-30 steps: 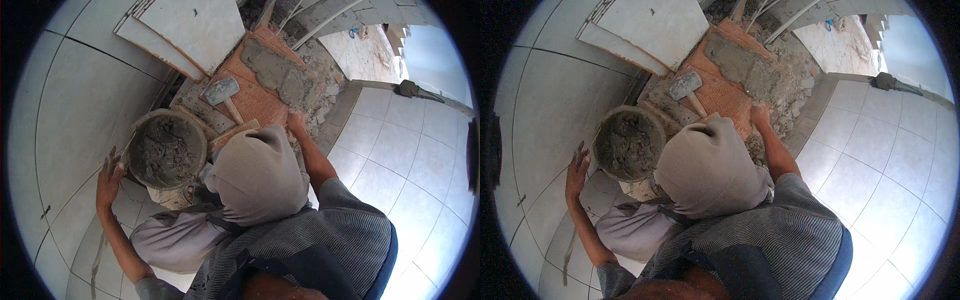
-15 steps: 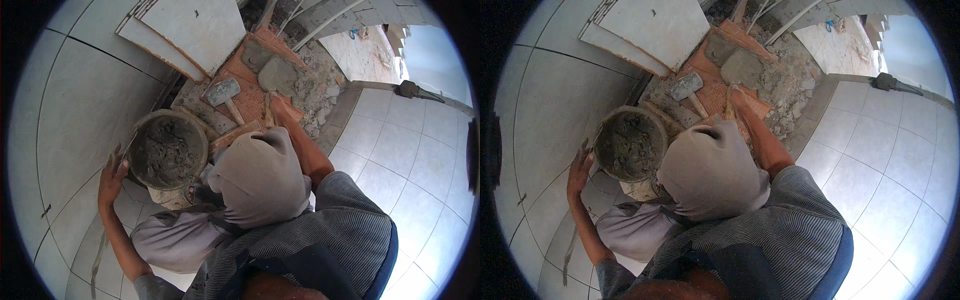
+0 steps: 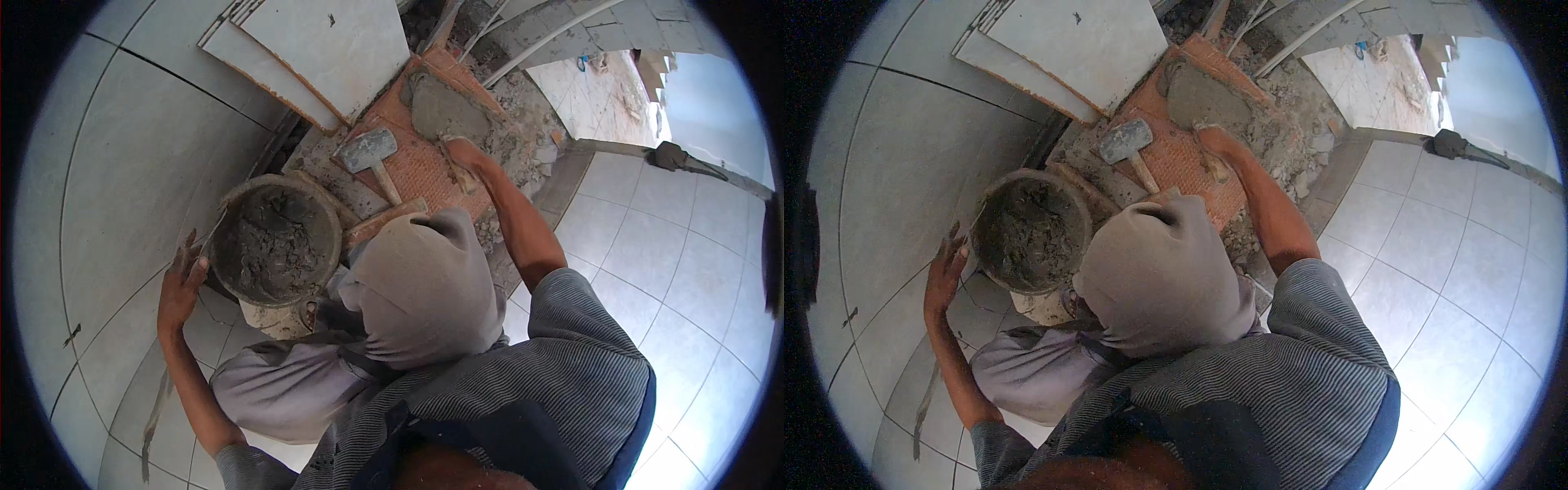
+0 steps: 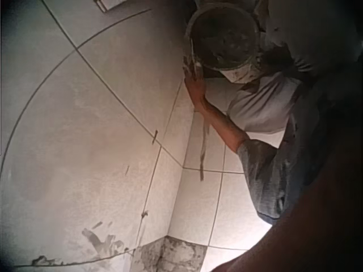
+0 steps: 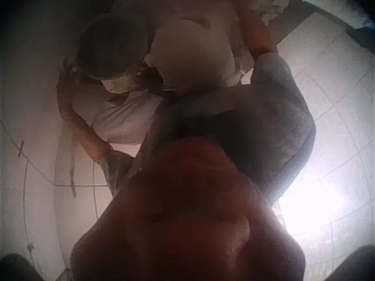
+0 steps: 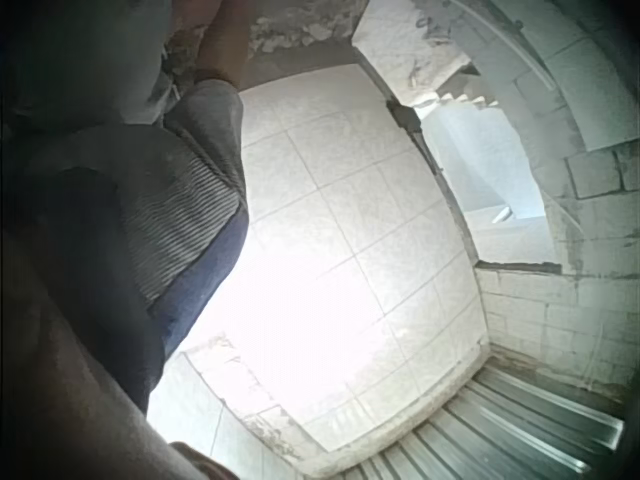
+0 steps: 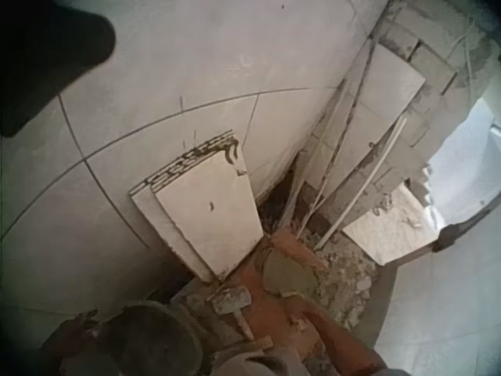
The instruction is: The person applies mortar to the ceiling and onto a tile using a trowel, presses the tile against the ceiling by hand, and taps it into place with a rubber mallet.
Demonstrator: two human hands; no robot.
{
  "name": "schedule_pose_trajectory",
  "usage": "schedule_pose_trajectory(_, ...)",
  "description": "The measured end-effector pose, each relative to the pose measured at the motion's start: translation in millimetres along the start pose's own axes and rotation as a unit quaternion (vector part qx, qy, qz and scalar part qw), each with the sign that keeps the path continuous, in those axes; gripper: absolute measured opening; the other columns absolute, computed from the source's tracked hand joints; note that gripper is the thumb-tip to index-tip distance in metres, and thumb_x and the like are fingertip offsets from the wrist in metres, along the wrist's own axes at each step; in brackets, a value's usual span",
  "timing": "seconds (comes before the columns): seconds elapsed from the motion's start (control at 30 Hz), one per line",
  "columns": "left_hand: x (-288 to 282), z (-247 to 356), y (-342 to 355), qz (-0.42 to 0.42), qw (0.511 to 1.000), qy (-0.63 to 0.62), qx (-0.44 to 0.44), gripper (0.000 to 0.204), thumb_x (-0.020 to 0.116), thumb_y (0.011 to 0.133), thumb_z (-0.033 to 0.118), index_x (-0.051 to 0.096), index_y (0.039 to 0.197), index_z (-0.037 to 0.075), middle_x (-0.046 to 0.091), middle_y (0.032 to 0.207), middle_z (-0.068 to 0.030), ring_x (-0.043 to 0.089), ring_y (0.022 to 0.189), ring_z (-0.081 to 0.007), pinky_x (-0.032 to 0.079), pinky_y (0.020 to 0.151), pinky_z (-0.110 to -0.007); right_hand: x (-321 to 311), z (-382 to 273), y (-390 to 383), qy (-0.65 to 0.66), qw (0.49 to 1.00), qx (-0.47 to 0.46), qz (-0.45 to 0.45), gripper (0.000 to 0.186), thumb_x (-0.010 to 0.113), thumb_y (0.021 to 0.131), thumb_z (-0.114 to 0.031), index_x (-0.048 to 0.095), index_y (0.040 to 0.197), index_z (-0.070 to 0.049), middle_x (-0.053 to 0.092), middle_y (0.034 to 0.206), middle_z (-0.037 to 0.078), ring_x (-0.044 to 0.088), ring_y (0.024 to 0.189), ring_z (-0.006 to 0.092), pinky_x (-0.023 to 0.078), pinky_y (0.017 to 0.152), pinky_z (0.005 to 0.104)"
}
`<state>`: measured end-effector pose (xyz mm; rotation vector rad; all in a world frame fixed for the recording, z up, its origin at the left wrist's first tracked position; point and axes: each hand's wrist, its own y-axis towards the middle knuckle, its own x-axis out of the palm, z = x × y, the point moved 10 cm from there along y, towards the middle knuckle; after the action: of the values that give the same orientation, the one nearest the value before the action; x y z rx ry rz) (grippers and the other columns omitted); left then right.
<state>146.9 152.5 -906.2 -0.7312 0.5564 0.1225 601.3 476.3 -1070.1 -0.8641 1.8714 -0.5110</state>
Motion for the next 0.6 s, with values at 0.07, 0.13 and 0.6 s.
schedule_pose_trajectory(0.07, 1, 3, 1, -0.004, 1.000, 0.004, -0.005, 0.067, 0.052, 0.090, 0.043, 0.031, 0.142, 0.005, 0.052, 0.128, -0.0222, 0.054, 0.115, -0.0307, 0.043, 0.092, -0.037, -3, -15, -15, 0.026, 0.999, 0.025, -0.019, 0.039, 0.041, 0.092, -0.030, 0.055, 0.101, 0.006, 0.059, 0.086, 0.014, 0.058, 0.071, 0.0233, 0.046, 0.059, 0.0418)
schedule_pose_trajectory(0.13, 1, 16, 0, -0.008, 1.000, -0.008, -0.021, 0.067, 0.052, 0.090, 0.043, 0.031, 0.141, 0.004, 0.051, 0.129, -0.0221, 0.052, 0.117, -0.0315, 0.041, 0.095, -0.038, -5, -22, -25, 0.052, 0.997, 0.052, -0.034, 0.039, 0.042, 0.091, -0.029, 0.055, 0.099, 0.007, 0.060, 0.088, 0.014, 0.059, 0.073, 0.0242, 0.046, 0.062, 0.0424)
schedule_pose_trajectory(0.6, 1, 17, 0, -0.010, 1.000, -0.003, 0.007, 0.067, 0.051, 0.090, 0.046, 0.034, 0.140, 0.005, 0.051, 0.128, -0.0233, 0.052, 0.116, -0.0332, 0.043, 0.093, -0.039, -21, -20, -34, -0.208, 0.969, 0.014, -0.136, 0.038, 0.047, 0.083, -0.025, 0.059, 0.100, 0.006, 0.062, 0.098, 0.024, 0.059, 0.085, 0.0308, 0.044, 0.074, 0.0434)
